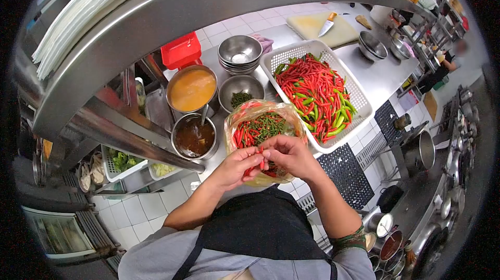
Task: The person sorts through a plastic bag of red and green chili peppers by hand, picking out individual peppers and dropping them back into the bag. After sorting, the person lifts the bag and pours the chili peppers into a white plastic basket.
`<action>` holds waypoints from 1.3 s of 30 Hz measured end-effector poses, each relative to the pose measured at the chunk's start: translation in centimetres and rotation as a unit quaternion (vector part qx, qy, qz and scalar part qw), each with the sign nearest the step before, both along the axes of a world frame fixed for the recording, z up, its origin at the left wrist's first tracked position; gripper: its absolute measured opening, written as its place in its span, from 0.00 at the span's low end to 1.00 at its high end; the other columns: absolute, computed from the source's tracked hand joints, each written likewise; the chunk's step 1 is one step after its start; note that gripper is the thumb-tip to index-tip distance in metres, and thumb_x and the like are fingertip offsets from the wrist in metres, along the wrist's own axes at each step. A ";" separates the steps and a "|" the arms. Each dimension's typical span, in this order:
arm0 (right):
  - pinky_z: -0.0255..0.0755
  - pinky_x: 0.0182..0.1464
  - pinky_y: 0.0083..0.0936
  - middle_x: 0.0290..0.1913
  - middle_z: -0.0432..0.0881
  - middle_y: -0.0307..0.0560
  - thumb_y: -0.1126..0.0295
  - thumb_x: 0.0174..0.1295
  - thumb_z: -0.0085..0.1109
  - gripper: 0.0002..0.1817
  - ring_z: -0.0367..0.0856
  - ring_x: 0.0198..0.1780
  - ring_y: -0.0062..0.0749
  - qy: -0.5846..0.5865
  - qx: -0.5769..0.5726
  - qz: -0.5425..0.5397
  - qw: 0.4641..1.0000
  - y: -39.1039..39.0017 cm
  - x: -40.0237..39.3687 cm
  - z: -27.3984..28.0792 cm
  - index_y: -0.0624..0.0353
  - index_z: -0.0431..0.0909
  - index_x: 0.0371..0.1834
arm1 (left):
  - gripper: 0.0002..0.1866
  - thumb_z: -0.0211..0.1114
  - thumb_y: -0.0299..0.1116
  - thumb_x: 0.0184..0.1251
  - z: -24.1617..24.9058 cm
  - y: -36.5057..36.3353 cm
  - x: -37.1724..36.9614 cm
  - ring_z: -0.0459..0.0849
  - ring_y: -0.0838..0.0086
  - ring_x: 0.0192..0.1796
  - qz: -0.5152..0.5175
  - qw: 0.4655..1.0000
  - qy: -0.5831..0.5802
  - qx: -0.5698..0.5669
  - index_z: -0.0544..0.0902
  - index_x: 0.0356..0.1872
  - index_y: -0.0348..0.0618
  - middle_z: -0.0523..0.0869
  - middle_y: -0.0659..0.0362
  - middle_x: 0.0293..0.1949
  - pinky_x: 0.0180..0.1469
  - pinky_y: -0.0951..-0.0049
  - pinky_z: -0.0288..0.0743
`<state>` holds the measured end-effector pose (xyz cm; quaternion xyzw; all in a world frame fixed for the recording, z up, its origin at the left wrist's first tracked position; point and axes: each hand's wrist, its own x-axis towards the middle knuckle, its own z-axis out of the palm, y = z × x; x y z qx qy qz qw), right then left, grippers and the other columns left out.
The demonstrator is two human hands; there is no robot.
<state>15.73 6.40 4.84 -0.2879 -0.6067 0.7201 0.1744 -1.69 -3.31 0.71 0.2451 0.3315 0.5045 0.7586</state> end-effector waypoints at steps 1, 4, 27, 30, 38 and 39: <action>0.75 0.41 0.18 0.37 0.84 0.41 0.74 0.69 0.61 0.05 0.81 0.36 0.18 0.031 -0.028 0.018 0.999 0.0 0.0 0.3 0.63 0.80 0.44 | 0.08 0.56 0.36 0.79 -0.2 -0.2 -0.3 0.68 0.86 0.25 -0.011 1.000 -0.026 -0.013 0.77 0.44 0.43 0.78 0.64 0.33 0.22 0.86 0.59; 0.73 0.38 0.16 0.36 0.84 0.39 0.74 0.68 0.62 0.03 0.79 0.35 0.15 -0.010 -0.045 0.019 0.999 0.3 0.4 -0.3 0.61 0.79 0.39 | 0.08 0.57 0.36 0.78 -0.7 -0.6 -0.9 0.68 0.86 0.24 -0.005 0.996 -0.076 -0.051 0.77 0.44 0.44 0.79 0.63 0.33 0.22 0.85 0.58; 0.77 0.45 0.45 0.38 0.80 0.51 0.63 0.60 0.64 0.11 0.84 0.43 0.49 -0.255 0.508 0.014 0.823 1.1 -5.3 -2.8 0.57 0.83 0.40 | 0.10 0.53 0.37 0.74 -0.2 -1.6 -5.6 0.68 0.82 0.25 0.151 0.966 -0.207 -0.018 0.74 0.45 0.42 0.72 0.62 0.30 0.18 0.85 0.57; 0.78 0.45 0.44 0.39 0.80 0.53 0.62 0.60 0.64 0.12 0.84 0.44 0.49 -0.305 0.533 0.015 0.789 0.4 -6.7 -3.2 0.60 0.82 0.38 | 0.10 0.52 0.38 0.77 -0.5 -1.7 -5.6 0.68 0.82 0.25 0.147 0.973 -0.176 -0.012 0.74 0.43 0.42 0.73 0.62 0.31 0.19 0.85 0.57; 0.77 0.44 0.47 0.40 0.80 0.54 0.64 0.60 0.60 0.10 0.84 0.42 0.52 -0.332 0.499 0.069 0.798 1.2 -5.7 -2.0 0.60 0.81 0.34 | 0.05 0.59 0.34 0.76 -0.9 -2.2 -3.8 0.67 0.87 0.25 0.148 0.983 -0.079 -0.070 0.74 0.40 0.47 0.74 0.66 0.31 0.20 0.86 0.55; 0.77 0.44 0.46 0.38 0.80 0.53 0.64 0.60 0.61 0.09 0.84 0.42 0.51 -0.331 0.505 0.062 0.795 1.2 -6.1 -2.8 0.59 0.81 0.34 | 0.05 0.59 0.35 0.76 -0.9 -2.0 -3.6 0.67 0.87 0.25 0.141 0.984 -0.074 -0.074 0.75 0.41 0.47 0.74 0.66 0.31 0.20 0.86 0.55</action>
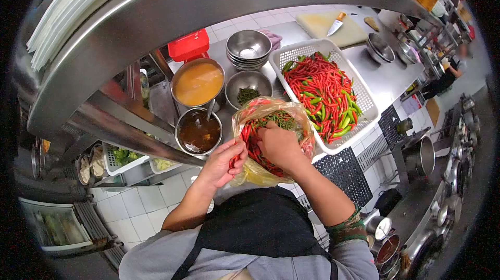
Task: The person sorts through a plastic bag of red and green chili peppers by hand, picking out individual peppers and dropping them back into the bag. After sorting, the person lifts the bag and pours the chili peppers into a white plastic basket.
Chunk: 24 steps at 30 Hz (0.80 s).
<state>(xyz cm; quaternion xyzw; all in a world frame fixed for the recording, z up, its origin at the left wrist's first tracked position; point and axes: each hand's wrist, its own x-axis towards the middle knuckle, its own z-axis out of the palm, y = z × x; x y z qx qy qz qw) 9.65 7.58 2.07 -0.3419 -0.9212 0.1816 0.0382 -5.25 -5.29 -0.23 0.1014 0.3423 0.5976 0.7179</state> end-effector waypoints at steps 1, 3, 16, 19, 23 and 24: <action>0.76 0.43 0.46 0.37 0.79 0.52 0.64 0.59 0.62 0.09 0.83 0.41 0.50 0.004 0.008 -0.002 1.000 0.0 -0.2 -0.4 0.58 0.81 0.34 | 0.05 0.59 0.35 0.76 0.0 0.1 0.2 0.67 0.87 0.25 -0.006 1.000 0.006 -0.004 0.75 0.41 0.47 0.74 0.66 0.31 0.20 0.86 0.55; 0.76 0.42 0.45 0.36 0.79 0.52 0.65 0.58 0.64 0.08 0.83 0.40 0.50 0.047 0.009 -0.019 0.999 -0.2 0.3 0.3 0.58 0.81 0.32 | 0.05 0.59 0.35 0.76 0.2 0.4 0.4 0.66 0.87 0.25 -0.014 1.000 0.018 -0.004 0.75 0.42 0.47 0.73 0.66 0.31 0.20 0.86 0.54; 0.76 0.38 0.30 0.34 0.82 0.45 0.71 0.61 0.68 0.09 0.83 0.33 0.36 0.186 -0.149 0.050 0.970 -3.7 6.2 4.7 0.60 0.83 0.43 | 0.11 0.54 0.40 0.80 0.3 1.5 4.1 0.65 0.87 0.24 -0.066 0.996 0.052 0.008 0.79 0.45 0.45 0.72 0.68 0.28 0.21 0.85 0.53; 0.77 0.39 0.26 0.40 0.86 0.44 0.72 0.66 0.65 0.10 0.83 0.36 0.26 0.332 -0.455 -0.092 0.821 -2.2 7.1 2.8 0.64 0.81 0.47 | 0.13 0.53 0.41 0.81 0.5 1.0 3.5 0.63 0.87 0.22 -0.158 0.983 0.072 0.060 0.79 0.43 0.43 0.71 0.68 0.27 0.21 0.85 0.53; 0.74 0.36 0.18 0.33 0.86 0.40 0.72 0.68 0.63 0.06 0.80 0.32 0.18 0.346 -0.569 -0.005 0.746 -1.8 7.4 1.5 0.62 0.80 0.42 | 0.16 0.52 0.43 0.81 0.6 0.5 3.3 0.61 0.87 0.20 -0.245 0.967 -0.005 0.077 0.78 0.41 0.41 0.70 0.68 0.25 0.20 0.84 0.53; 0.71 0.33 0.15 0.31 0.85 0.37 0.72 0.68 0.63 0.04 0.78 0.30 0.15 0.360 -0.565 -0.008 0.742 -2.0 7.3 1.3 0.60 0.79 0.38 | 0.16 0.53 0.44 0.81 0.8 0.5 3.4 0.62 0.87 0.20 -0.242 0.969 -0.015 0.058 0.77 0.39 0.41 0.70 0.68 0.25 0.20 0.84 0.55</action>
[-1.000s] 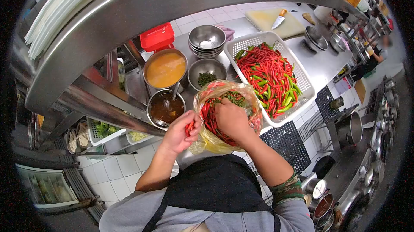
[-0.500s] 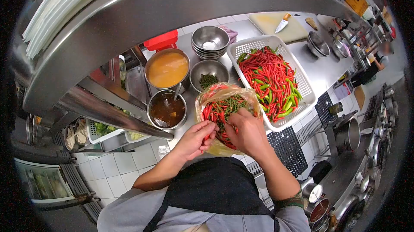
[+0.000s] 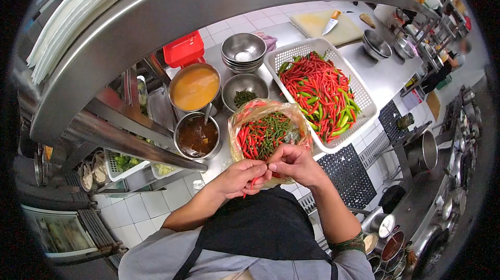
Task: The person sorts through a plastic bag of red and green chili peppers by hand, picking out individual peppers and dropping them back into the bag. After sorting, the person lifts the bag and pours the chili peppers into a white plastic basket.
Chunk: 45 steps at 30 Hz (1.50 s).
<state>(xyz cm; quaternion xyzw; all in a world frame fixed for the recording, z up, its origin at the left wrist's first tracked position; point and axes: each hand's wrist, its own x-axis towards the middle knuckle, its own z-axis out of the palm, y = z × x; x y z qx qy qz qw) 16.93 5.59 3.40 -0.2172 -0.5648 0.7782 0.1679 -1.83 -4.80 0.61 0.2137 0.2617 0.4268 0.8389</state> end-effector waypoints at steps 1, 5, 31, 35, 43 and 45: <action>0.70 0.32 0.15 0.31 0.85 0.37 0.72 0.68 0.63 0.04 0.77 0.29 0.15 -0.008 -0.003 -0.003 1.000 -0.2 -0.2 -0.2 0.60 0.79 0.38 | 0.16 0.53 0.44 0.81 0.0 -0.1 0.2 0.62 0.87 0.20 0.009 1.000 -0.008 -0.022 0.77 0.39 0.41 0.69 0.68 0.24 0.19 0.85 0.54; 0.69 0.31 0.15 0.31 0.84 0.36 0.73 0.69 0.62 0.04 0.76 0.29 0.14 -0.032 -0.006 -0.002 0.999 -0.3 -0.7 -0.9 0.60 0.77 0.37 | 0.16 0.53 0.46 0.80 -0.3 -0.2 0.2 0.62 0.88 0.20 0.018 0.996 -0.039 -0.080 0.76 0.38 0.43 0.68 0.67 0.25 0.18 0.86 0.53; 0.73 0.29 0.34 0.29 0.76 0.51 0.82 0.56 0.64 0.07 0.78 0.27 0.45 -0.069 0.610 -0.181 0.768 -1.5 -5.7 -1.2 0.62 0.76 0.33 | 0.19 0.58 0.52 0.76 0.0 0.1 0.6 0.60 0.89 0.17 0.240 0.946 -0.112 -0.186 0.73 0.30 0.51 0.65 0.71 0.20 0.15 0.86 0.51; 0.75 0.30 0.35 0.31 0.78 0.50 0.82 0.55 0.66 0.08 0.81 0.29 0.45 -0.061 0.608 -0.193 0.768 -1.6 -6.0 -1.6 0.61 0.77 0.33 | 0.18 0.58 0.52 0.76 0.5 -0.2 1.0 0.61 0.89 0.17 0.275 0.935 -0.128 -0.183 0.73 0.30 0.52 0.65 0.72 0.20 0.15 0.86 0.51; 0.73 0.33 0.30 0.33 0.80 0.50 0.84 0.56 0.65 0.08 0.79 0.31 0.40 -0.039 0.544 -0.197 0.815 -1.5 -5.9 0.9 0.63 0.75 0.32 | 0.18 0.57 0.51 0.77 -0.1 -0.2 -1.0 0.61 0.88 0.17 0.250 0.927 -0.253 -0.121 0.72 0.30 0.51 0.65 0.73 0.19 0.15 0.86 0.52; 0.72 0.32 0.28 0.30 0.78 0.49 0.78 0.57 0.68 0.07 0.79 0.30 0.37 -0.102 0.512 -0.193 0.831 -0.9 -5.5 1.0 0.64 0.77 0.30 | 0.19 0.55 0.51 0.78 0.1 -0.9 -1.4 0.62 0.87 0.18 0.252 0.946 -0.172 -0.106 0.73 0.31 0.49 0.66 0.71 0.20 0.16 0.84 0.54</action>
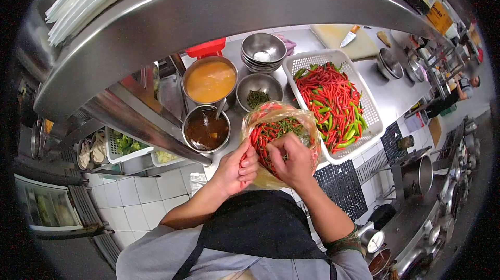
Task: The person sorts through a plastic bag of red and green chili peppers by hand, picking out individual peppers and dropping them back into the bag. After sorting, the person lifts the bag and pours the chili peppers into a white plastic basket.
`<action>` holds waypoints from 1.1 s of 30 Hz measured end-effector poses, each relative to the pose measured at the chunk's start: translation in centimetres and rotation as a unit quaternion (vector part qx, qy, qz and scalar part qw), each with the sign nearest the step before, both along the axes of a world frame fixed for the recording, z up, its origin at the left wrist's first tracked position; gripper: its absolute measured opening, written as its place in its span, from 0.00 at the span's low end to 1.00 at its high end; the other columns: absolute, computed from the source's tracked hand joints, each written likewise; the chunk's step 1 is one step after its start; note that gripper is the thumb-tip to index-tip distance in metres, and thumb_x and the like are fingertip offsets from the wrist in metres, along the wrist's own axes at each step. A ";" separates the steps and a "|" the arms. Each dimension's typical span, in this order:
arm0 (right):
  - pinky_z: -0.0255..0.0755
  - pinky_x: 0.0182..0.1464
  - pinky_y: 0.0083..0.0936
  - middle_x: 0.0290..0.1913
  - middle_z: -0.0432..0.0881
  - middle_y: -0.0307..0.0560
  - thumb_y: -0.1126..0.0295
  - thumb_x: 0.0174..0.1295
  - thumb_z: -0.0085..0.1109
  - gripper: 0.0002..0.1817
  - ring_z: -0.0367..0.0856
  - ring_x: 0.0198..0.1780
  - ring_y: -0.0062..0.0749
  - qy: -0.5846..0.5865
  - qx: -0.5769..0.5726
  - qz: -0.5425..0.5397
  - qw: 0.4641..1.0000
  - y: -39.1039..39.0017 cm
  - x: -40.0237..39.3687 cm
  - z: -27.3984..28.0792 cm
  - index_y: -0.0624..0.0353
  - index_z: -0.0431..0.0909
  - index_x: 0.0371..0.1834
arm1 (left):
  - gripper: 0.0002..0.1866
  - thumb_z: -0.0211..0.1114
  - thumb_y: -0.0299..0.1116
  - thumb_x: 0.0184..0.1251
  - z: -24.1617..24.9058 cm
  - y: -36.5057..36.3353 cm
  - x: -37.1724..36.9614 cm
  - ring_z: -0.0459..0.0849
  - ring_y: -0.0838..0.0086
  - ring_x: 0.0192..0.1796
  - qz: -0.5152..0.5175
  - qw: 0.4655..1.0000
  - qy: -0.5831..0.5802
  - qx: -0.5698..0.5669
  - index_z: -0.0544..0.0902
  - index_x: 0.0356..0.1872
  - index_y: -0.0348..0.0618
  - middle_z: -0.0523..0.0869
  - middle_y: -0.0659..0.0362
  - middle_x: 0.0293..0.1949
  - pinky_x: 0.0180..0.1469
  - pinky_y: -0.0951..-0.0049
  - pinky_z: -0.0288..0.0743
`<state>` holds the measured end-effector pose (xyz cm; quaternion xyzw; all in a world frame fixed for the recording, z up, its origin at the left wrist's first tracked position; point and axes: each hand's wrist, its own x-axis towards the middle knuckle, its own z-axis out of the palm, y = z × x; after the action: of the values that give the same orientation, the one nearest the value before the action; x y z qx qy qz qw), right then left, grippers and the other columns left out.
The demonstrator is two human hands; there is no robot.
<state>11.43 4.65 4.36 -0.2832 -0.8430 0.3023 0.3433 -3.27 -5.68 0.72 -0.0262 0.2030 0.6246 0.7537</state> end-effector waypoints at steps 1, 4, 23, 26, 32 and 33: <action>0.72 0.32 0.28 0.29 0.78 0.50 0.76 0.57 0.69 0.08 0.79 0.29 0.37 -0.055 -0.018 -0.027 0.998 0.6 0.4 0.0 0.64 0.77 0.29 | 0.19 0.55 0.50 0.79 0.1 -0.3 0.0 0.63 0.87 0.18 0.002 0.999 0.043 0.001 0.73 0.32 0.48 0.66 0.70 0.20 0.17 0.84 0.54; 0.74 0.36 0.38 0.30 0.80 0.54 0.66 0.59 0.70 0.11 0.81 0.32 0.45 -0.174 -0.052 -0.039 0.983 2.3 -0.5 1.1 0.63 0.80 0.31 | 0.19 0.51 0.50 0.80 0.1 -0.4 -0.1 0.63 0.84 0.20 -0.004 0.994 0.108 -0.013 0.73 0.33 0.47 0.66 0.68 0.22 0.17 0.83 0.55; 0.72 0.31 0.33 0.24 0.80 0.49 0.77 0.45 0.70 0.05 0.80 0.26 0.41 -0.244 0.017 0.173 0.954 2.0 3.4 5.5 0.61 0.84 0.25 | 0.15 0.59 0.51 0.76 -1.3 1.8 1.7 0.58 0.89 0.19 -0.086 0.967 0.240 0.024 0.75 0.39 0.52 0.67 0.72 0.23 0.17 0.83 0.45; 0.71 0.29 0.30 0.23 0.80 0.47 0.78 0.43 0.71 0.05 0.80 0.26 0.38 -0.227 0.002 0.178 0.957 1.6 3.7 5.4 0.62 0.85 0.25 | 0.16 0.58 0.52 0.77 -1.2 1.6 2.6 0.59 0.88 0.18 -0.144 0.938 0.306 0.078 0.75 0.39 0.51 0.66 0.72 0.21 0.17 0.83 0.47; 0.73 0.29 0.27 0.24 0.82 0.48 0.83 0.43 0.71 0.07 0.81 0.24 0.33 -0.186 -0.069 0.145 0.969 0.8 4.1 3.9 0.65 0.85 0.27 | 0.20 0.54 0.54 0.78 -1.4 1.2 2.7 0.57 0.87 0.15 -0.184 0.919 0.327 0.117 0.75 0.37 0.46 0.65 0.71 0.19 0.15 0.81 0.48; 0.72 0.28 0.26 0.24 0.82 0.47 0.83 0.44 0.72 0.07 0.81 0.24 0.31 -0.176 -0.035 0.156 0.971 1.1 4.1 3.5 0.65 0.84 0.28 | 0.21 0.53 0.54 0.78 -1.0 1.0 2.3 0.57 0.87 0.14 -0.209 0.913 0.327 0.125 0.75 0.36 0.45 0.65 0.71 0.18 0.13 0.81 0.49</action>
<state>15.52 5.73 7.91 -0.2085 -0.9129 0.3267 0.1278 -0.96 -4.72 -0.29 0.3173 0.3593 0.4463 0.7557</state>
